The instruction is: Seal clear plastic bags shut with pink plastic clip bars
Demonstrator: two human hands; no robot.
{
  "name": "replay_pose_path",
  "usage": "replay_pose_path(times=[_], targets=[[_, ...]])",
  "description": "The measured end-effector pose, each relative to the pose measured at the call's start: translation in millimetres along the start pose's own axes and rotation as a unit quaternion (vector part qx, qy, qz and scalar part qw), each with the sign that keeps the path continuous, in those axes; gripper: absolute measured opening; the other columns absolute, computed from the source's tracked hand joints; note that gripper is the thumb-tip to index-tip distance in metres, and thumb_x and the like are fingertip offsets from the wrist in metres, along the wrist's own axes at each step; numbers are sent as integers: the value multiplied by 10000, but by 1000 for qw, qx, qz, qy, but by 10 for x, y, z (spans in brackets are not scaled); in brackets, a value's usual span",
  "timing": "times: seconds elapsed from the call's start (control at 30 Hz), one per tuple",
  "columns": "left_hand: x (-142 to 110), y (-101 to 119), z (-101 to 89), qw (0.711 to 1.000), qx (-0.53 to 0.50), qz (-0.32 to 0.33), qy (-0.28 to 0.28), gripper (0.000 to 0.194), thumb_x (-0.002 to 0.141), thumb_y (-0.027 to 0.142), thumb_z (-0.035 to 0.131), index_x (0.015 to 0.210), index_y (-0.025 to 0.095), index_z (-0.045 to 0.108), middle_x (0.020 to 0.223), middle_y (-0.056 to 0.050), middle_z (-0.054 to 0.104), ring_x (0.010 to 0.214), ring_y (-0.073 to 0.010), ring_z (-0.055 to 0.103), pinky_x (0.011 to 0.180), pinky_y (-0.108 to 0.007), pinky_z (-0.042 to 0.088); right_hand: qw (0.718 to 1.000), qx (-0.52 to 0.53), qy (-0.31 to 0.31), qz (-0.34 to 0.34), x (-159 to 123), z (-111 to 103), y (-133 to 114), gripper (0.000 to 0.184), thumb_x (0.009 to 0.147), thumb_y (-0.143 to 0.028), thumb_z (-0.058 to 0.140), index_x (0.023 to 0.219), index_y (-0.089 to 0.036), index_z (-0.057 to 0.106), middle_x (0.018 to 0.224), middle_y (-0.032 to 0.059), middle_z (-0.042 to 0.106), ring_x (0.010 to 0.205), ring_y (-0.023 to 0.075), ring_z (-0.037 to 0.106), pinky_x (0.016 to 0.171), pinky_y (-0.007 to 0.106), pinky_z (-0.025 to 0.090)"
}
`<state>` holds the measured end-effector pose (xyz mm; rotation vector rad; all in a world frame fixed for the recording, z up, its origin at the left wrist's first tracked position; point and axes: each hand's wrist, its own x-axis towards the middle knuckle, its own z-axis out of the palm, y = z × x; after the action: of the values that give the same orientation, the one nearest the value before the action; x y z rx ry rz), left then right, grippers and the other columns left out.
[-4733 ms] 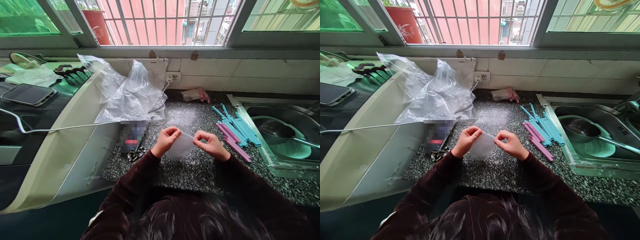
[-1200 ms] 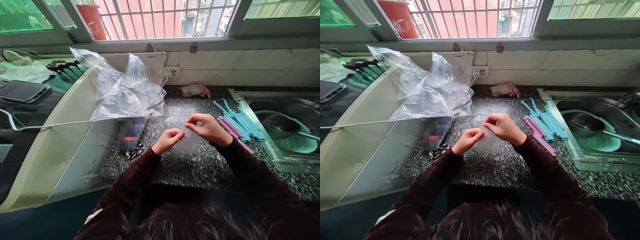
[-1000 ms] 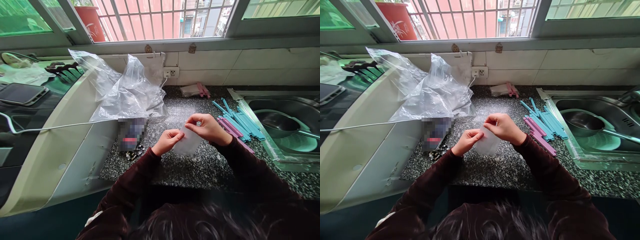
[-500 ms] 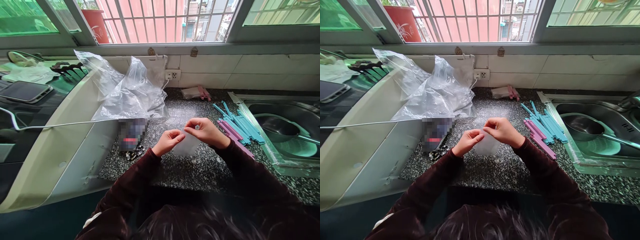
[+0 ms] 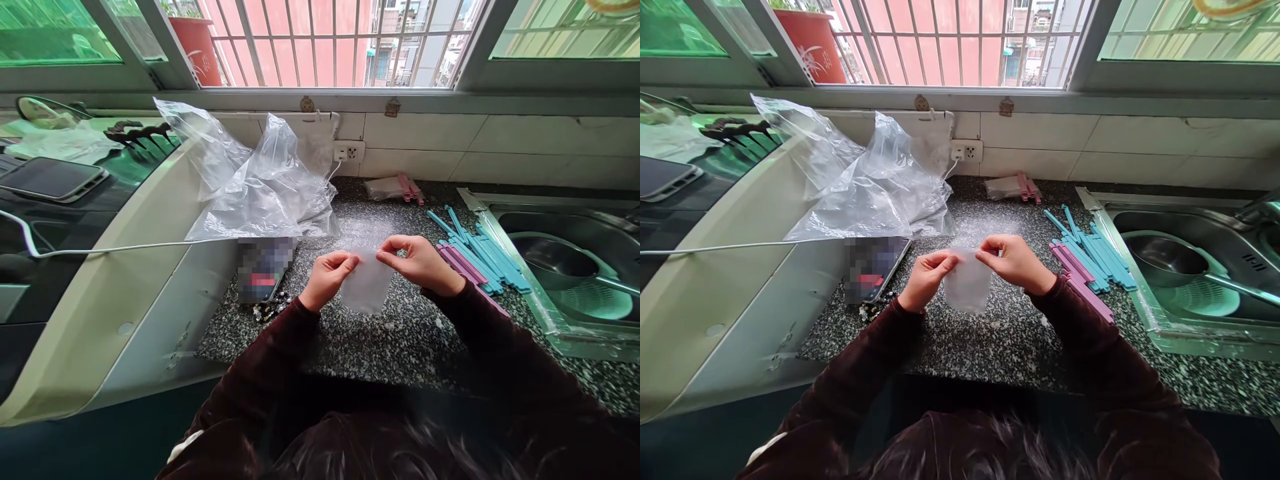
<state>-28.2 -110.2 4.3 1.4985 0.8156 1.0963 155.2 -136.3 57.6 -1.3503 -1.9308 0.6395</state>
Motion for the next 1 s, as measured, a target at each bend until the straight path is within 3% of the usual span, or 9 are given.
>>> replay_pose_path(times=[0.47,0.73,0.87,1.0], targets=[[5,40,21,999,-47,-21,-1,390,662,503,670,667,114,674,640,-28,620,604,-105,508,567,-219,414,999,-7,-36,7,-19,78,-23,243,780,-348,563,656,-142,600,615,11,592,583,102,480,561,247,373],[16,43,-4,996,-67,-6,61,355,664,483,680,642,129,675,623,-15,604,580,-92,483,543,-213,395,998,63,-4,31,-7,189,46,305,716,-430,631,755,-129,612,665,14,585,592,98,463,555,242,383],[31,43,-34,991,-76,9,113,368,655,506,680,656,139,680,619,-15,605,579,-95,481,546,-217,398,993,106,-21,47,-16,293,81,331,738,-449,591,636,-133,582,598,-10,518,559,82,406,539,240,360],[36,35,-37,989,-77,17,126,356,664,498,677,657,142,677,625,-11,596,589,-94,482,559,-217,405,992,117,-17,40,-18,349,87,338,742,-434,578,575,-142,535,570,-28,465,555,74,373,542,237,340]])
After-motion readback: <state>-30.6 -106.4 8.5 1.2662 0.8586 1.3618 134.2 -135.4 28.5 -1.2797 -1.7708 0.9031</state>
